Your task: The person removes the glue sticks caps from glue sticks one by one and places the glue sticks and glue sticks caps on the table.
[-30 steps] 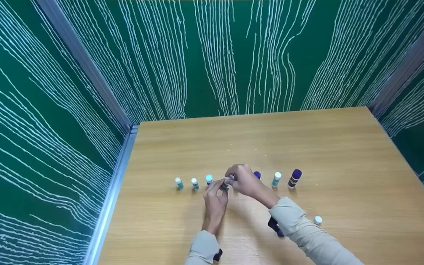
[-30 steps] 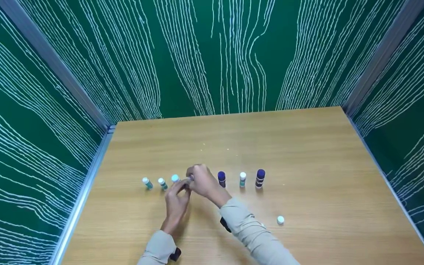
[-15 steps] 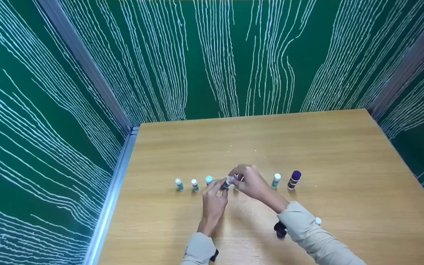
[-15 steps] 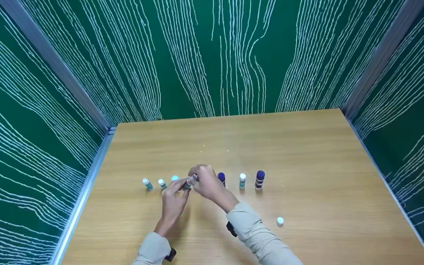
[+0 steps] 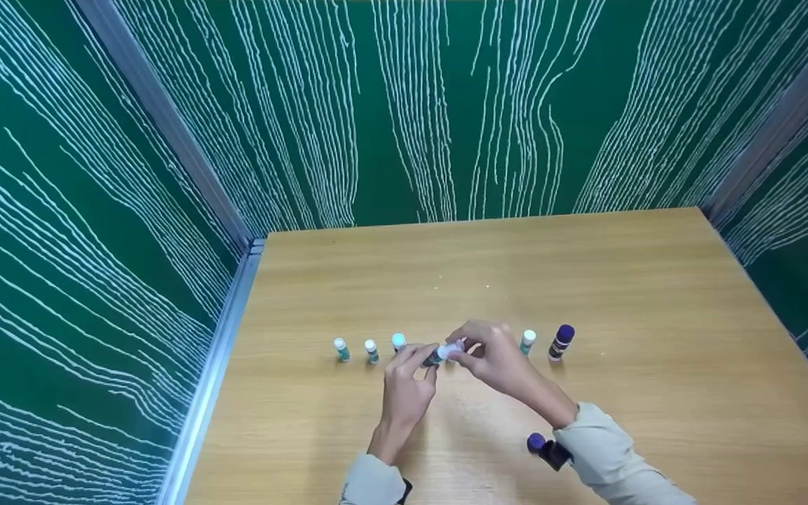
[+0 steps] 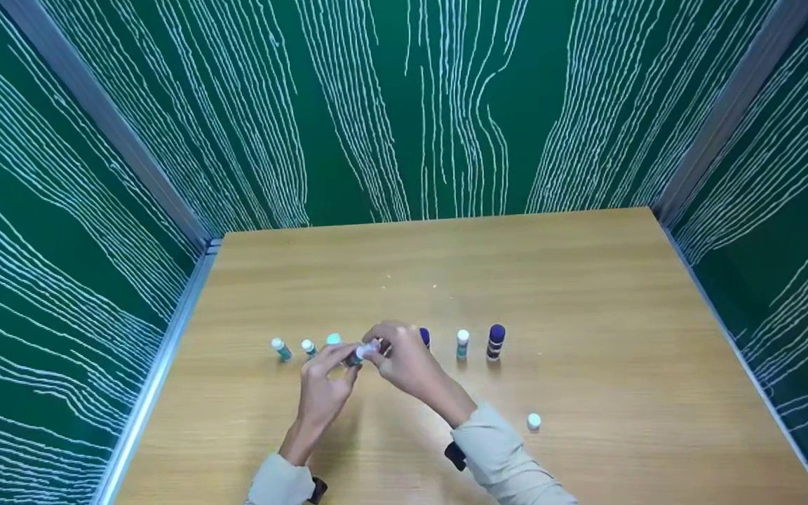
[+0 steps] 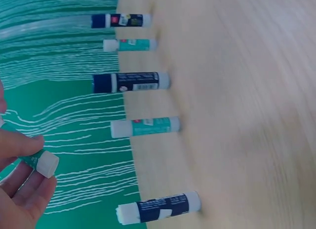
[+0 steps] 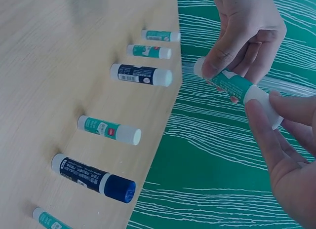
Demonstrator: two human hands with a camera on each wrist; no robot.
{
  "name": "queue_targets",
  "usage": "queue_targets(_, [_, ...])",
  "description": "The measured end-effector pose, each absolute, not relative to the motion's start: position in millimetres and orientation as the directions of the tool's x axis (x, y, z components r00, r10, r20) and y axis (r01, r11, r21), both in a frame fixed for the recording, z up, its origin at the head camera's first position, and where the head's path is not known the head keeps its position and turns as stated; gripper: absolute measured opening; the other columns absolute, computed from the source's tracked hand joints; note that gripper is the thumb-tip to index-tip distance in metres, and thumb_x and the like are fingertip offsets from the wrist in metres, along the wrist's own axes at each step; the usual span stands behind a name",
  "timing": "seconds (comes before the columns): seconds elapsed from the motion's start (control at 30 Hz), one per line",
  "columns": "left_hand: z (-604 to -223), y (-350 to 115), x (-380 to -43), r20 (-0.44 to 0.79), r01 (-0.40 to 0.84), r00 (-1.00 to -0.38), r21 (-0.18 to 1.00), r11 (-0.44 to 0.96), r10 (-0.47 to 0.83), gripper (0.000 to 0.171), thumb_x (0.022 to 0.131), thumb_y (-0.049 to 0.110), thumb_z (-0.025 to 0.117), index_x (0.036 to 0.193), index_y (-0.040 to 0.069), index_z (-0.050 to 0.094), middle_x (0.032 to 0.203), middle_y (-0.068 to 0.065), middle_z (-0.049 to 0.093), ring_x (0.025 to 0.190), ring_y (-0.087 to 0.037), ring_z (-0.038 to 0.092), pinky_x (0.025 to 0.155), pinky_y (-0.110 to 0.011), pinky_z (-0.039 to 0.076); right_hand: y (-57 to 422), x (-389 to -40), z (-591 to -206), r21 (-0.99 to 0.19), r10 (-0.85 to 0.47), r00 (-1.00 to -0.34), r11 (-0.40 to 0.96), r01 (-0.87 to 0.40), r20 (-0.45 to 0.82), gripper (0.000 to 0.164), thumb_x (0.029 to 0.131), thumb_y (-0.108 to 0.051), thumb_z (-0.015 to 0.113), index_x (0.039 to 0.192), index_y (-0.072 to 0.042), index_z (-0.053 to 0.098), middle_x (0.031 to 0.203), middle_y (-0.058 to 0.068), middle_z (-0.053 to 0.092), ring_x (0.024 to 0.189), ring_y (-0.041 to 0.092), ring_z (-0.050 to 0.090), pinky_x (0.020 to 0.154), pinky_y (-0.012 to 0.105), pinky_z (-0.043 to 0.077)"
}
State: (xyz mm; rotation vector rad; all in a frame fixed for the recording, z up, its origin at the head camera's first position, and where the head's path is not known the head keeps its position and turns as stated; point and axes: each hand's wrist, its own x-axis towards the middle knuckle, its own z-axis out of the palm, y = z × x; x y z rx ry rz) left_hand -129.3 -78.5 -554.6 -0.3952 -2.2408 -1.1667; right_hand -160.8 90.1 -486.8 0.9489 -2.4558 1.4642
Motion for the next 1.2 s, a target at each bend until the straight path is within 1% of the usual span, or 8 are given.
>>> queue_targets(0.27, [-544, -76, -122, 0.618, 0.513, -0.786, 0.659, 0.551, -0.006, 0.028, 0.076, -0.005, 0.074, 0.103, 0.005, 0.072, 0.095, -0.004, 0.067, 0.086, -0.014, 0.065, 0.078, -0.017, 0.052, 97, -154, -479, -0.733, -0.438, -0.767, 0.291, -0.614, 0.469, 0.017, 0.075, 0.005, 0.075, 0.089, -0.004, 0.07, 0.083, 0.001, 0.067, 0.068, 0.012, 0.063, 0.053, 0.02, 0.054])
queue_targets(0.43, [-536, -74, -119, 0.626, 0.531, -0.78, 0.671, 0.517, -0.011, 0.027, 0.078, -0.004, 0.073, 0.104, 0.004, 0.071, 0.096, -0.004, 0.067, 0.086, -0.014, 0.065, 0.078, -0.017, 0.053, 106, -149, -475, -0.791, -0.423, -0.807, 0.274, -0.548, 0.412, 0.019, 0.077, 0.006, 0.073, 0.09, -0.007, 0.07, 0.085, -0.001, 0.065, 0.071, 0.012, 0.063, 0.06, 0.023, 0.057])
queue_targets(0.6, [-532, -72, -117, 0.655, 0.566, -0.755, 0.674, 0.474, -0.031, 0.027, 0.077, -0.004, 0.073, 0.103, 0.005, 0.071, 0.095, -0.004, 0.068, 0.086, -0.015, 0.066, 0.078, -0.021, 0.054, 115, -148, -474, -0.814, -0.396, -0.829, 0.267, -0.516, 0.395, 0.019, 0.077, 0.005, 0.074, 0.09, -0.008, 0.069, 0.086, -0.001, 0.065, 0.072, 0.015, 0.065, 0.061, 0.026, 0.057])
queue_targets(0.77, [-530, -73, -117, 0.635, 0.547, -0.769, 0.709, 0.446, -0.066, 0.026, 0.078, -0.001, 0.074, 0.103, 0.006, 0.071, 0.096, -0.003, 0.068, 0.088, -0.015, 0.066, 0.079, -0.023, 0.054, 126, -146, -475, -0.827, -0.348, -0.858, 0.29, -0.481, 0.377, 0.023, 0.075, 0.005, 0.076, 0.09, -0.01, 0.068, 0.09, -0.001, 0.066, 0.076, 0.015, 0.067, 0.061, 0.025, 0.057])
queue_targets(0.9, [-532, -75, -117, 0.584, 0.499, -0.807, 0.756, 0.423, -0.092, 0.027, 0.078, 0.0, 0.074, 0.104, 0.005, 0.07, 0.098, -0.002, 0.068, 0.09, -0.014, 0.066, 0.08, -0.024, 0.054, 133, -140, -464, -0.863, -0.321, -0.89, 0.284, -0.418, 0.325, 0.024, 0.074, 0.011, 0.073, 0.093, -0.002, 0.067, 0.092, 0.009, 0.066, 0.076, 0.023, 0.068, 0.062, 0.027, 0.057])
queue_targets(1.0, [-535, -75, -117, 0.562, 0.482, -0.82, 0.78, 0.4, -0.109, 0.029, 0.076, -0.003, 0.075, 0.103, 0.005, 0.07, 0.099, -0.002, 0.068, 0.09, -0.015, 0.066, 0.08, -0.024, 0.054, 139, -133, -453, -0.888, -0.312, -0.909, 0.279, -0.366, 0.277, 0.022, 0.076, 0.013, 0.07, 0.095, 0.004, 0.064, 0.092, 0.016, 0.064, 0.075, 0.025, 0.068, 0.063, 0.029, 0.058])
queue_targets(1.13, [-536, -74, -117, 0.538, 0.458, -0.83, 0.808, 0.371, -0.149, 0.028, 0.073, -0.008, 0.075, 0.1, 0.0, 0.069, 0.095, -0.009, 0.068, 0.089, -0.021, 0.067, 0.08, -0.029, 0.055, 149, -130, -452, -0.919, -0.301, -0.927, 0.253, -0.303, 0.223, 0.02, 0.077, 0.013, 0.068, 0.095, 0.006, 0.063, 0.091, 0.019, 0.063, 0.073, 0.026, 0.068, 0.063, 0.033, 0.058])
queue_targets(1.2, [-537, -73, -117, 0.513, 0.432, -0.842, 0.827, 0.359, -0.169, 0.027, 0.073, -0.009, 0.075, 0.098, -0.003, 0.068, 0.094, -0.011, 0.068, 0.088, -0.024, 0.067, 0.079, -0.031, 0.056, 155, -129, -455, -0.931, -0.289, -0.937, 0.245, -0.27, 0.196, 0.02, 0.077, 0.014, 0.068, 0.094, 0.007, 0.063, 0.091, 0.02, 0.063, 0.074, 0.03, 0.067, 0.063, 0.035, 0.058])
